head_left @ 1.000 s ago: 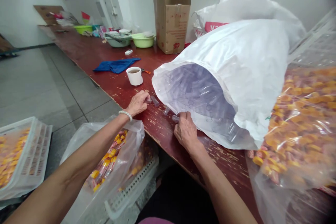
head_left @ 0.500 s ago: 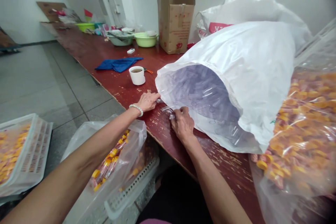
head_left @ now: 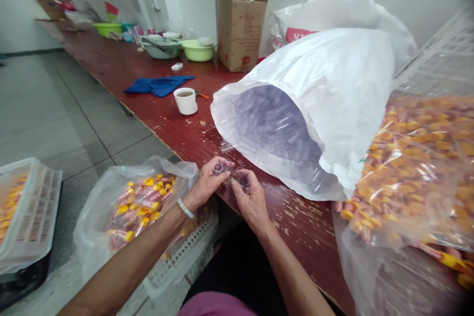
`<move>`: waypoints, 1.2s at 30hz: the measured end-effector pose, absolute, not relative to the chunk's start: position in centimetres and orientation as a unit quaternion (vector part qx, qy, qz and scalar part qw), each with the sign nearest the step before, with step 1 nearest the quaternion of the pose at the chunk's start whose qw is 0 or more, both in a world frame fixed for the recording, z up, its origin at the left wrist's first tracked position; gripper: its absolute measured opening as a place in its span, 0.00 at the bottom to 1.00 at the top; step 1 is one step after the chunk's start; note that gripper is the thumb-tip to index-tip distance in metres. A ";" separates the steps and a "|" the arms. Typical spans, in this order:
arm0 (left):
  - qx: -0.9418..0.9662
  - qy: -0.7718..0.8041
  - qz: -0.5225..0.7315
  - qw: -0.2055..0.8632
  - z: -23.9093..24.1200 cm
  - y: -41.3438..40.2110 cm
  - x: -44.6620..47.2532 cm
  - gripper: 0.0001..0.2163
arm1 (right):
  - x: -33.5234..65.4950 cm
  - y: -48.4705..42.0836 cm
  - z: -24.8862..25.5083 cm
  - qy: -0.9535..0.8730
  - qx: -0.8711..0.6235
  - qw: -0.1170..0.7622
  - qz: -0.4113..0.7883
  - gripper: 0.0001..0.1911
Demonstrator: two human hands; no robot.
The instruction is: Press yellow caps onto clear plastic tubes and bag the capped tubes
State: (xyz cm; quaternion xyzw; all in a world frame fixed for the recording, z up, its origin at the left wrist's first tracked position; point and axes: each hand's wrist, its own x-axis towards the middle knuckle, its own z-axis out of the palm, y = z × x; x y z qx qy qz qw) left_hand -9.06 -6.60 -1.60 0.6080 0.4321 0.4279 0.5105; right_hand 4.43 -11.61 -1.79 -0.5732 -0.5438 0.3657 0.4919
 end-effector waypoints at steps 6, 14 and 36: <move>0.656 0.445 0.381 0.475 -1.1 -6.8 -8.9 0.12 | 4.6 -11.5 -2.0 -0.527 -0.567 0.504 0.383 0.17; 0.505 0.289 0.416 0.699 -2.1 -9.7 -5.8 0.29 | 5.0 -12.1 -2.3 -0.564 -0.589 0.509 0.276 0.31; 0.601 0.389 0.388 0.580 -2.4 -11.8 0.6 0.25 | 28.7 -28.6 -1.8 -0.428 -0.849 0.293 -0.102 0.16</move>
